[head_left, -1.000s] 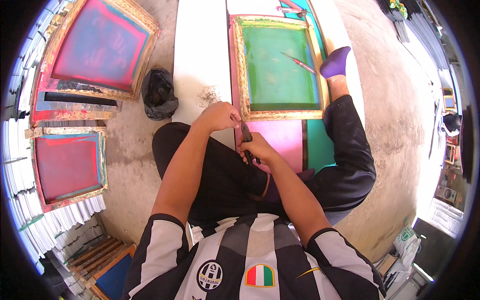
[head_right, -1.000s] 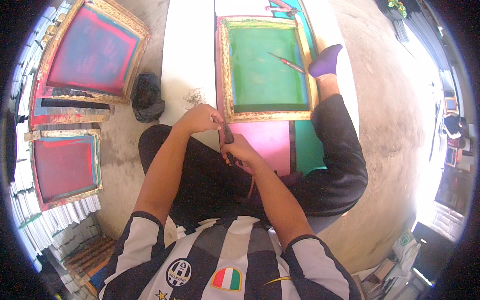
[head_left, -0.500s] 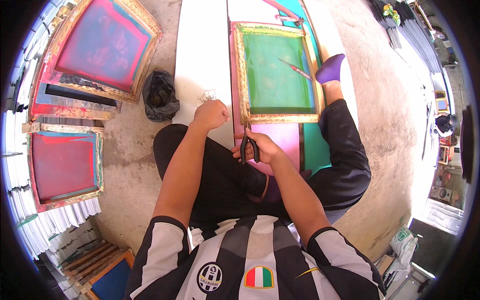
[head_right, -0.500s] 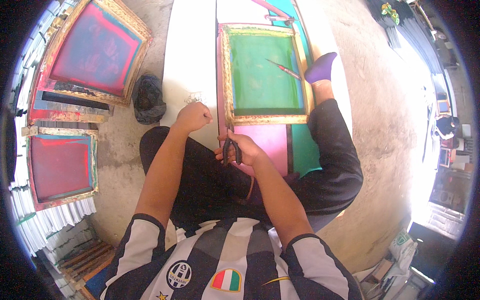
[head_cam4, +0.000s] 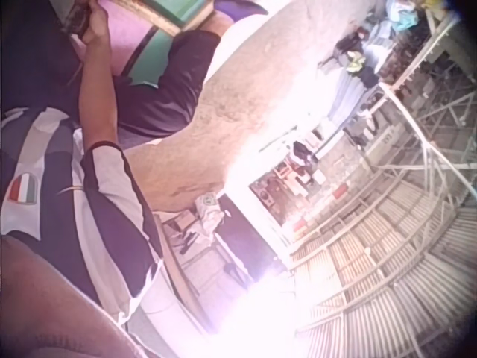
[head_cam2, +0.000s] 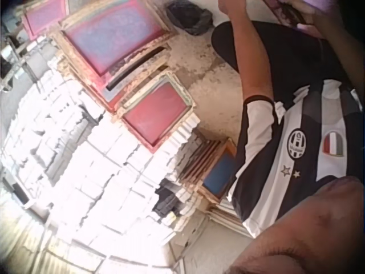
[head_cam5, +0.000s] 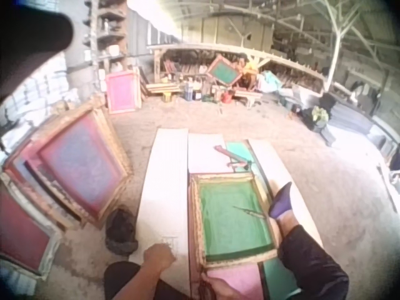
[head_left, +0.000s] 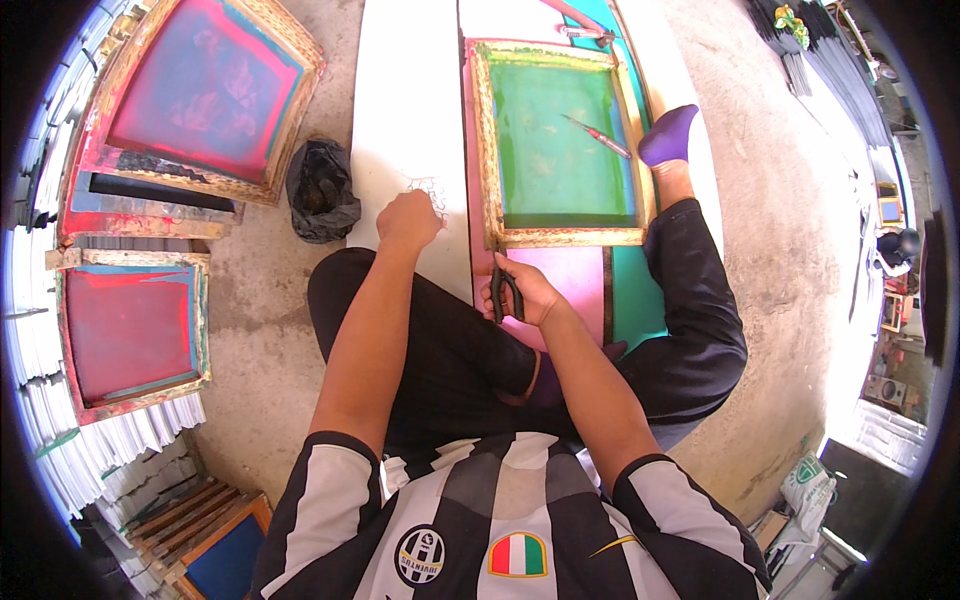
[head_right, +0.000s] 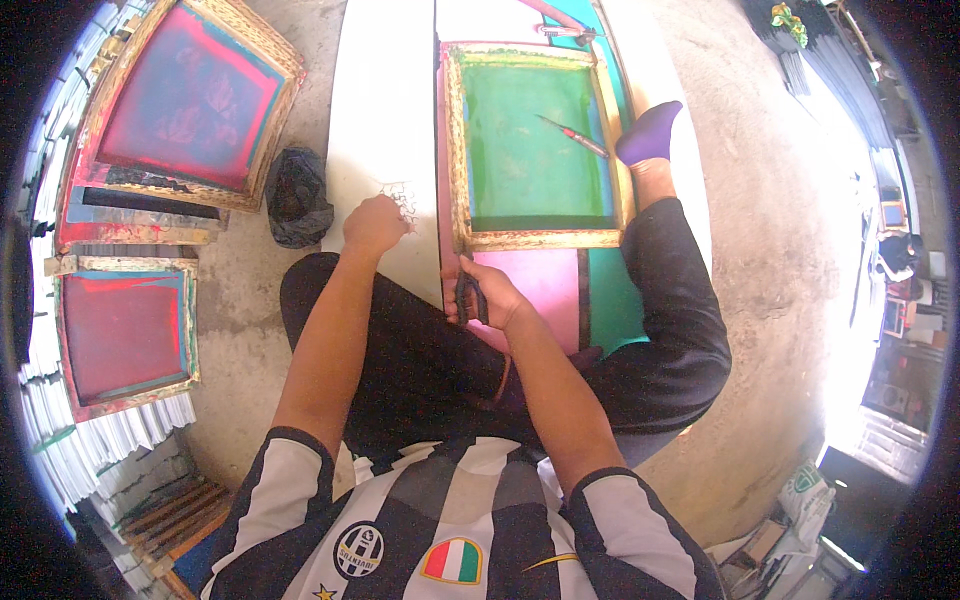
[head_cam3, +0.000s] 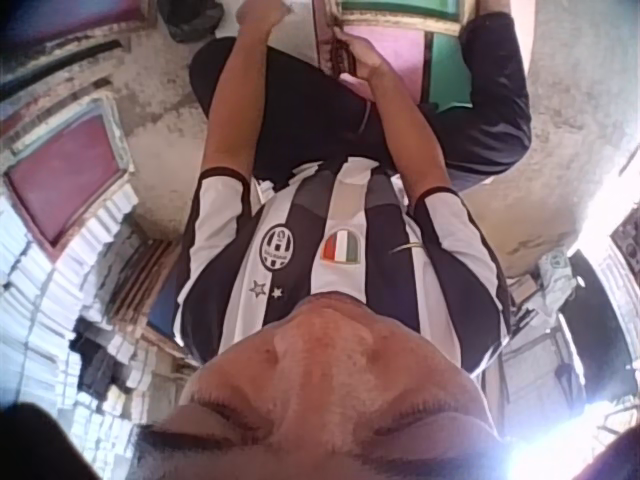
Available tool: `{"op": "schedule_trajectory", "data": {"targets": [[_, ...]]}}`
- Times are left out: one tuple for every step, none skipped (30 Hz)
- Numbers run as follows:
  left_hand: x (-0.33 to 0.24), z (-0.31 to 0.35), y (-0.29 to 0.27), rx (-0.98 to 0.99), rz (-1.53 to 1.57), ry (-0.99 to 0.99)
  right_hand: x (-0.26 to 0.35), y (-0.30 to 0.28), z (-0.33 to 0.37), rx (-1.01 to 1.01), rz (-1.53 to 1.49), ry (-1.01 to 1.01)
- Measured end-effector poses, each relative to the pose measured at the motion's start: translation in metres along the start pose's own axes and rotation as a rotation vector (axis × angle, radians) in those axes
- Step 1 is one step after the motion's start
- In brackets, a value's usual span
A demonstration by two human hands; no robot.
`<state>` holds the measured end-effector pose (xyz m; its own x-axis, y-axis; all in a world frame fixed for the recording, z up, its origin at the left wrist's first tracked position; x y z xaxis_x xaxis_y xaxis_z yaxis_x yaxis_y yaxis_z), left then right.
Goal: The person sits on the floor and uses a utility knife to trim excess material from the edges of a rectangular frame. They repeatedly scrape along the frame's perimeter, removing small pieces of debris.
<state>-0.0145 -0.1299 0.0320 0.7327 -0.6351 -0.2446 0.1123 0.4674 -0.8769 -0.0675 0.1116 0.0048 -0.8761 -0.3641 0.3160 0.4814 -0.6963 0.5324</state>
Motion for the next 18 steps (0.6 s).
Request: {"op": "schedule_trajectory", "data": {"targets": [[0.0,0.0,-0.004,-0.015,0.012,-0.048,0.0,-0.001,0.0,-0.073,0.076,-0.004],[0.001,-0.002,-0.004,0.001,0.024,-0.063,0.002,-0.002,0.0,-0.145,0.151,-0.008],[0.001,-0.003,-0.004,0.017,0.038,-0.078,0.004,-0.002,0.002,-0.218,0.228,-0.012],[0.002,-0.004,-0.004,0.032,0.051,-0.094,0.008,-0.001,0.003,-0.247,0.305,-0.01],[0.003,-0.004,-0.004,0.036,0.054,-0.086,0.013,-0.001,0.005,-0.275,0.383,-0.007],[0.001,-0.002,-0.004,0.041,0.059,-0.075,0.018,-0.001,0.006,-0.307,0.459,-0.004],[0.0,-0.001,-0.005,0.046,0.063,-0.064,0.02,-0.002,0.006,-0.331,0.505,-0.019],[-0.001,-0.001,-0.005,0.051,0.067,-0.059,0.021,-0.002,0.005,-0.343,0.562,-0.038],[-0.002,-0.002,-0.005,0.055,0.072,-0.053,0.021,-0.003,0.004,-0.355,0.62,-0.058],[-0.003,-0.002,-0.006,0.06,0.076,-0.047,0.021,-0.004,0.002,-0.366,0.678,-0.078],[-0.005,-0.002,-0.007,0.07,0.084,-0.041,0.018,-0.006,-0.003,-0.399,0.71,-0.094],[-0.007,-0.001,-0.007,0.082,0.094,-0.036,0.014,-0.006,-0.006,-0.432,0.743,-0.109],[-0.009,-0.001,-0.008,0.093,0.104,-0.031,0.011,-0.007,-0.01,-0.465,0.777,-0.123],[-0.01,0.0,-0.008,0.1,0.107,-0.025,0.008,-0.009,-0.012,-0.487,0.797,-0.133],[-0.01,0.0,-0.008,0.106,0.11,-0.02,0.008,-0.005,-0.012,-0.507,0.817,-0.142],[-0.011,0.0,-0.008,0.113,0.113,-0.015,0.007,-0.001,-0.01,-0.526,0.838,-0.152],[-0.012,0.001,-0.007,0.106,0.125,-0.01,0.006,0.001,-0.008,-0.54,0.868,-0.154],[-0.013,0.002,-0.007,0.097,0.135,-0.003,0.007,0.007,-0.003,-0.554,0.898,-0.161]]}}
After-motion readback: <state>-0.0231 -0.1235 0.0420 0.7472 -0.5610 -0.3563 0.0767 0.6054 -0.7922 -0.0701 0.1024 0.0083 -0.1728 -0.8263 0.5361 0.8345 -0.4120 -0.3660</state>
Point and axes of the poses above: each hand's wrist, its own z-axis away from the middle knuckle, its own y-axis out of the palm, x = y × z, the point moved 2 cm from there along -z, towards the middle knuckle, and after that the axes turned 2 degrees about -x, right-handed, at the moved point
